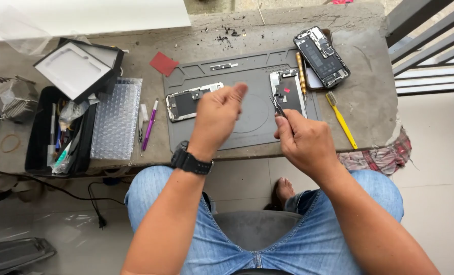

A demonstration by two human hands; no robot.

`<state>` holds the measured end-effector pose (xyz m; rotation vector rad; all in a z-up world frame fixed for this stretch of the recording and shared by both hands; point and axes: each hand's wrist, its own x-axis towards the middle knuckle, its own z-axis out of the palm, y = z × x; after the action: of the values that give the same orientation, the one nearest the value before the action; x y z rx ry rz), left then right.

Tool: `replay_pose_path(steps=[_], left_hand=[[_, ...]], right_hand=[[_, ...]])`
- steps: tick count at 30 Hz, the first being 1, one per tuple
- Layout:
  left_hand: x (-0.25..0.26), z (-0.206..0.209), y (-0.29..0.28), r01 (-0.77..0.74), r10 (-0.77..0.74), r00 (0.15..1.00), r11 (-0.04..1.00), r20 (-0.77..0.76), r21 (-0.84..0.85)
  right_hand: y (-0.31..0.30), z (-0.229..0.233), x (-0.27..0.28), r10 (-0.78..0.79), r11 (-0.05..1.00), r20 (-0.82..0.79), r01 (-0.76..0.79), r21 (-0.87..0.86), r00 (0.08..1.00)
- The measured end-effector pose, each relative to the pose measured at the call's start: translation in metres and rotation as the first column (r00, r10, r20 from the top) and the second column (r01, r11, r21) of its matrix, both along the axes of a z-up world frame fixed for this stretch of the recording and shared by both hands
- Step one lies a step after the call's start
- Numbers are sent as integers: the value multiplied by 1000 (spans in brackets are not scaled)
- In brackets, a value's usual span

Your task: The person is repairing a disassembled smartphone on a workbench. They use tweezers and a screwdriver to manipulate small internal components and connectors within the phone's chassis.

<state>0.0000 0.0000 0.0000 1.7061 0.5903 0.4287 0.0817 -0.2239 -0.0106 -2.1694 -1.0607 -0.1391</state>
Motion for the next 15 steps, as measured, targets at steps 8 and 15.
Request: replay_pose_path(steps=[8, 15], left_hand=[[-3, 9, -15, 96, -108, 993, 974, -43, -206], [-10, 7, -4, 9, -19, 998, 989, -61, -149]], right_hand=[[19, -13, -4, 25, 1000, 115, -23, -15, 993], [24, -7, -15, 78, 995, 145, -68, -71, 986]])
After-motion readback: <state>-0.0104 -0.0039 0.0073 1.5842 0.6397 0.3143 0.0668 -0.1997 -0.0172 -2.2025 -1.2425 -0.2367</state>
